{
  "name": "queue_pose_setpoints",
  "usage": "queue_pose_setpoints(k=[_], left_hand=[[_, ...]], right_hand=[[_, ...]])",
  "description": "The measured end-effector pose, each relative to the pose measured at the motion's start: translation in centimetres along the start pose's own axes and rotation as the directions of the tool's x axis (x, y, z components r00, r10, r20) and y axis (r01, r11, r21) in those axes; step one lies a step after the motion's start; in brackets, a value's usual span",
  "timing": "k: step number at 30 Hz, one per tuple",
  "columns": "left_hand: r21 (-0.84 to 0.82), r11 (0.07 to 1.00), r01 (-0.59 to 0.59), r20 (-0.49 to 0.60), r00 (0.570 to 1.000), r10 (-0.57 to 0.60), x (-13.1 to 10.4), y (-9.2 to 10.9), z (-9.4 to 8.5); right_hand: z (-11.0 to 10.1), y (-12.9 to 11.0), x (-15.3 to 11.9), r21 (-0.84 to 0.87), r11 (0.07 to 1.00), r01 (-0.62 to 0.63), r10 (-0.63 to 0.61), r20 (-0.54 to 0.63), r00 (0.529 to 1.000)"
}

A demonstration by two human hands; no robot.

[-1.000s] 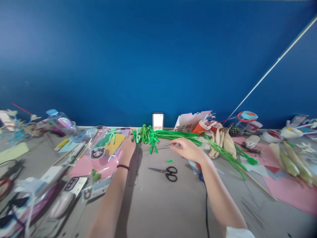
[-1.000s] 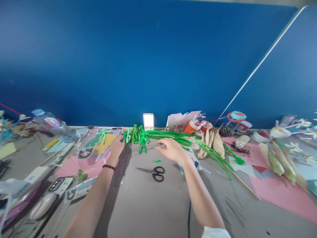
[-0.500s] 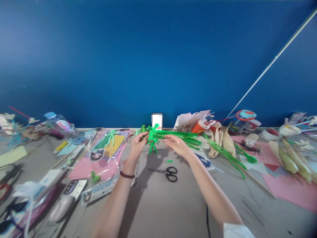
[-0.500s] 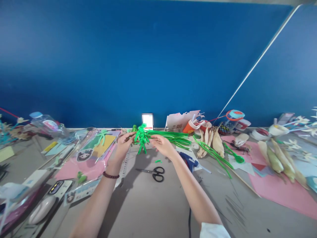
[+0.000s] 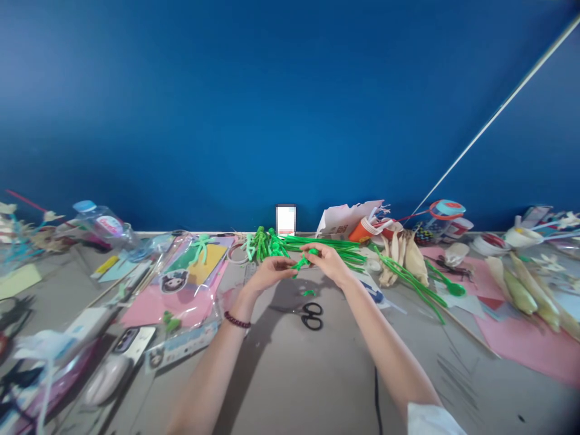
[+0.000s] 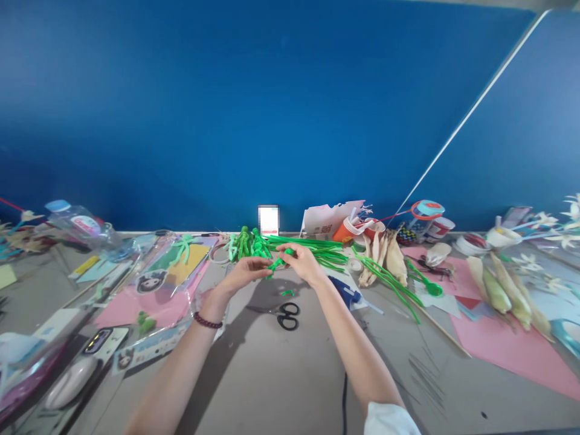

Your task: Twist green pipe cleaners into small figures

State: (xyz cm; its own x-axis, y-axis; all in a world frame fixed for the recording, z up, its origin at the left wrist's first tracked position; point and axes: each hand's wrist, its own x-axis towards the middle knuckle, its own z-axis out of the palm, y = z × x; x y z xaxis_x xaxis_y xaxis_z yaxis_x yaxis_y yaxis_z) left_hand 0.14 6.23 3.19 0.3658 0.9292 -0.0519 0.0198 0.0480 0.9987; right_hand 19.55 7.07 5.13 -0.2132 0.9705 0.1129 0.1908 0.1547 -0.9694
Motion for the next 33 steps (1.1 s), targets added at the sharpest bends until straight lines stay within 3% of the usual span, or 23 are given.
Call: queue_pose_setpoints(k=[5, 14, 18, 23, 27, 33], left_hand=[[-0.022, 0.999, 0.034, 0.130, 0.991, -0.030, 0.1, -0.6, -0.1], [-0.012, 0.999, 0.043, 0.177, 0.983, -0.040, 0.1, -0.9, 0.3], [0.083, 0.996, 0.038, 0.171, 0.984, -0.052, 0.1, -0.9, 0.5], [0.079, 0.994, 0.079, 0.102, 0.991, -0.087, 0.2, -1.4, 1.0], [0.120, 0.992, 0.047, 0.058, 0.997, -0.054, 0.3, -1.6, 1.0], [0.106, 0.994, -0.006, 0.167, 0.986, -0.012, 0.1, -1.3, 0.7]], right_hand=[[0.0, 0.3, 0.1, -0.101, 0.995, 0.018, -0.016, 0.027, 1.000], [-0.3, 0.2, 0.0, -0.163, 0.984, 0.066, -0.057, 0.060, 0.997], [-0.1, -0.1, -0.2, -0.196, 0.978, 0.072, -0.061, 0.062, 0.996], [0.2, -0.5, -0.5, -0.215, 0.972, 0.099, -0.077, 0.106, 0.991], [0.3, -0.6, -0.6, -0.235, 0.966, 0.110, -0.086, 0.113, 0.990], [-0.1, -0.4, -0.4, -0.197, 0.976, 0.092, -0.073, 0.103, 0.992]])
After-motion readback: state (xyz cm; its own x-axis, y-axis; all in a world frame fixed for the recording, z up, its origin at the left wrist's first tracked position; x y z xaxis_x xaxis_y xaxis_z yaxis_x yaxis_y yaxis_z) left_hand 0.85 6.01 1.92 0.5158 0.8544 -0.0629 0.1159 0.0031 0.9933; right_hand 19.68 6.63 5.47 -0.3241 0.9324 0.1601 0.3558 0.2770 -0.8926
